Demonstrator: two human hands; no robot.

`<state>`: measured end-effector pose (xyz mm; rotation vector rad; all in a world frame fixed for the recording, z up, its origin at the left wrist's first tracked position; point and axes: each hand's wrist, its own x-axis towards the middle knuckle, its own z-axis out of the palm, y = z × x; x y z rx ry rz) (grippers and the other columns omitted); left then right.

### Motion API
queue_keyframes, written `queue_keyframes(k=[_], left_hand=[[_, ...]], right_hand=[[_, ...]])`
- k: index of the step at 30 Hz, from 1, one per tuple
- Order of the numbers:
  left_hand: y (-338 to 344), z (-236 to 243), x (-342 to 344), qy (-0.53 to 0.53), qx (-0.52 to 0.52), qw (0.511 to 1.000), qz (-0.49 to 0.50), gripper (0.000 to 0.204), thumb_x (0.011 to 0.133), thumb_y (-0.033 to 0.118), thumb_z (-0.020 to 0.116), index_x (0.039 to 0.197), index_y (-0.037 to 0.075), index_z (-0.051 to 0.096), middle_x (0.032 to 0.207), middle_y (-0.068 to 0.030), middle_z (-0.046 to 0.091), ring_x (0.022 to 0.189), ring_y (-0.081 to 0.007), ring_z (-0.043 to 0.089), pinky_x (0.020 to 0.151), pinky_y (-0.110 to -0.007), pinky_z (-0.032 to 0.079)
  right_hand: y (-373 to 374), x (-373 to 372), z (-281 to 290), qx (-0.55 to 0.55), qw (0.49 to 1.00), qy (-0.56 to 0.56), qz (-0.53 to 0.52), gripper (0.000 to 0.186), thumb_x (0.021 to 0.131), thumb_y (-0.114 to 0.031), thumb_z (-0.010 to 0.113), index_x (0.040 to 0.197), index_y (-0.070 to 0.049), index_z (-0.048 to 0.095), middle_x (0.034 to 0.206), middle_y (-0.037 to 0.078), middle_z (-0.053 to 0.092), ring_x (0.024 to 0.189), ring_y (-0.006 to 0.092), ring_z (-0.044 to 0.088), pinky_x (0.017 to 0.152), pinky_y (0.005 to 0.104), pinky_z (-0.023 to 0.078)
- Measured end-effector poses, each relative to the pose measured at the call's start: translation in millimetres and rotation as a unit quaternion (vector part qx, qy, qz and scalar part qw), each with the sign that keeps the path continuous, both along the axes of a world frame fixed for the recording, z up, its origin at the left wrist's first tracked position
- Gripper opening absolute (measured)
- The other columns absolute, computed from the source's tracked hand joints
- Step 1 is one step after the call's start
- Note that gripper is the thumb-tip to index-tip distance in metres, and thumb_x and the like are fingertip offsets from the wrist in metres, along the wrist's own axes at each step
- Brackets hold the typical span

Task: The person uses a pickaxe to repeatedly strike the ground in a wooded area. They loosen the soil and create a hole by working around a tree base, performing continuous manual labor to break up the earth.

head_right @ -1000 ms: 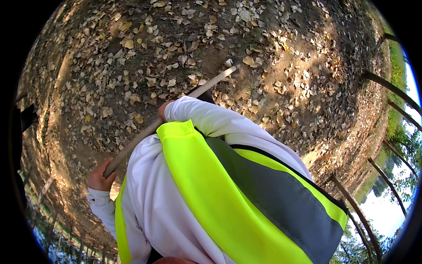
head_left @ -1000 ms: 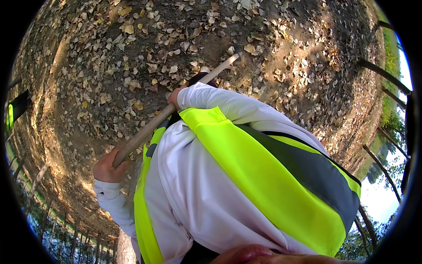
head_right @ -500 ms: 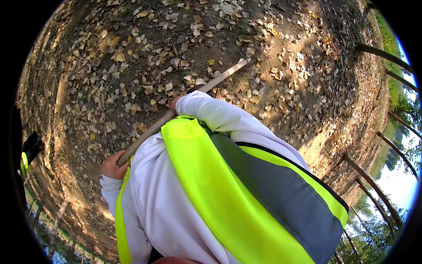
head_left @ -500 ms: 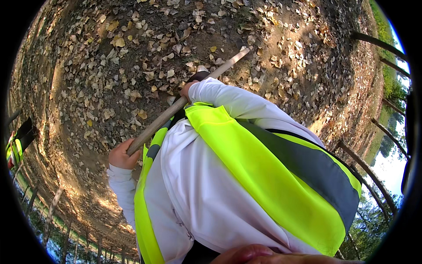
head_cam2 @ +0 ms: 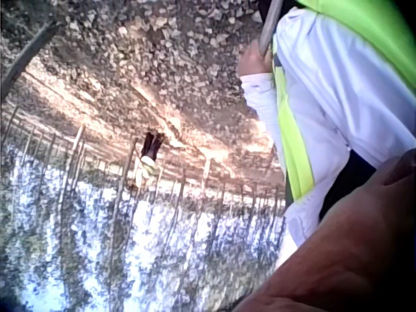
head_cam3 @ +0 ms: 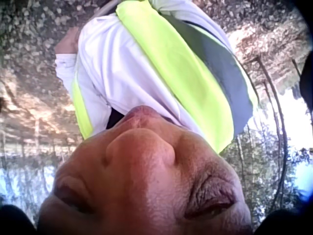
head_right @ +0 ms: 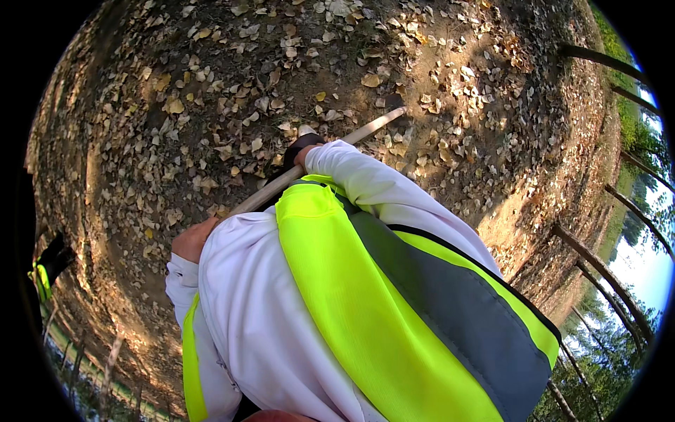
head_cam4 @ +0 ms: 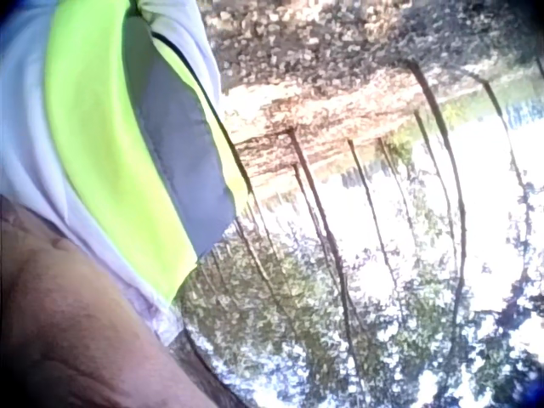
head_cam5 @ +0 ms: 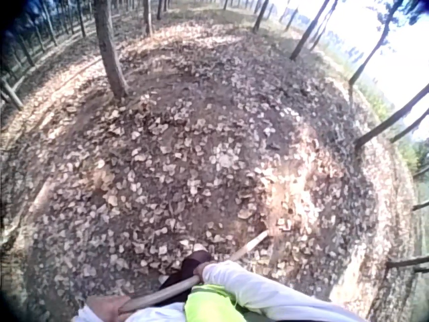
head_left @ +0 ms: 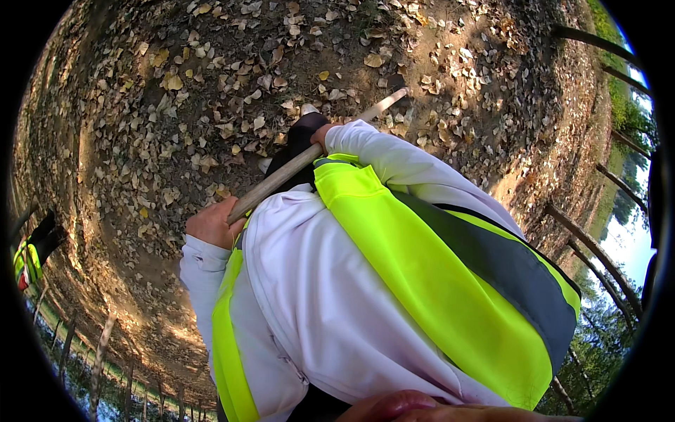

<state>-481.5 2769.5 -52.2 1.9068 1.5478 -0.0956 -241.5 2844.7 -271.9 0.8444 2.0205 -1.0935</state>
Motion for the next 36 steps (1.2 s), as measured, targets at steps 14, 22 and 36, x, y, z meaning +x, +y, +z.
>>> queue_keyframes(k=[14, 22, 36], left_hand=[[43.1, 37.5, -17.0, -0.013, -0.035, 0.998, 0.047, 0.033, 0.052, 0.014, 0.063, 0.082, 0.005, 0.055, 0.069, -0.0121, 0.055, 0.062, -0.0235, 0.055, 0.055, -0.028, 0.043], [43.0, -14.5, 36.6, -0.062, -0.027, 0.998, 0.0, 0.03, 0.057, 0.023, 0.06, 0.085, 0.012, 0.053, 0.074, -0.0102, 0.054, 0.067, -0.0277, 0.051, 0.057, -0.034, 0.041], [20.9, 61.3, -26.3, 0.058, -0.078, 0.992, 0.075, 0.026, 0.054, 0.013, 0.061, 0.079, 0.009, 0.055, 0.065, -0.0108, 0.053, 0.06, -0.0268, 0.052, 0.052, -0.031, 0.041]], right_hand=[[3.2, -28.2, -3.5, 0.002, 0.997, 0.08, 0.013, 0.04, 0.05, -0.023, 0.062, 0.088, -0.017, 0.053, 0.085, 0.009, 0.054, 0.084, 0.0267, 0.049, 0.071, 0.0349, 0.039], [26.3, 68.1, -4.0, -0.003, 0.999, -0.049, 0.02, 0.04, 0.05, -0.024, 0.062, 0.088, -0.017, 0.053, 0.085, 0.009, 0.054, 0.084, 0.0268, 0.049, 0.071, 0.0349, 0.038], [-8.0, -72.4, 21.2, -0.057, 0.986, 0.149, 0.047, 0.039, 0.05, -0.025, 0.062, 0.087, -0.017, 0.053, 0.084, 0.009, 0.054, 0.083, 0.027, 0.05, 0.071, 0.0351, 0.038]])
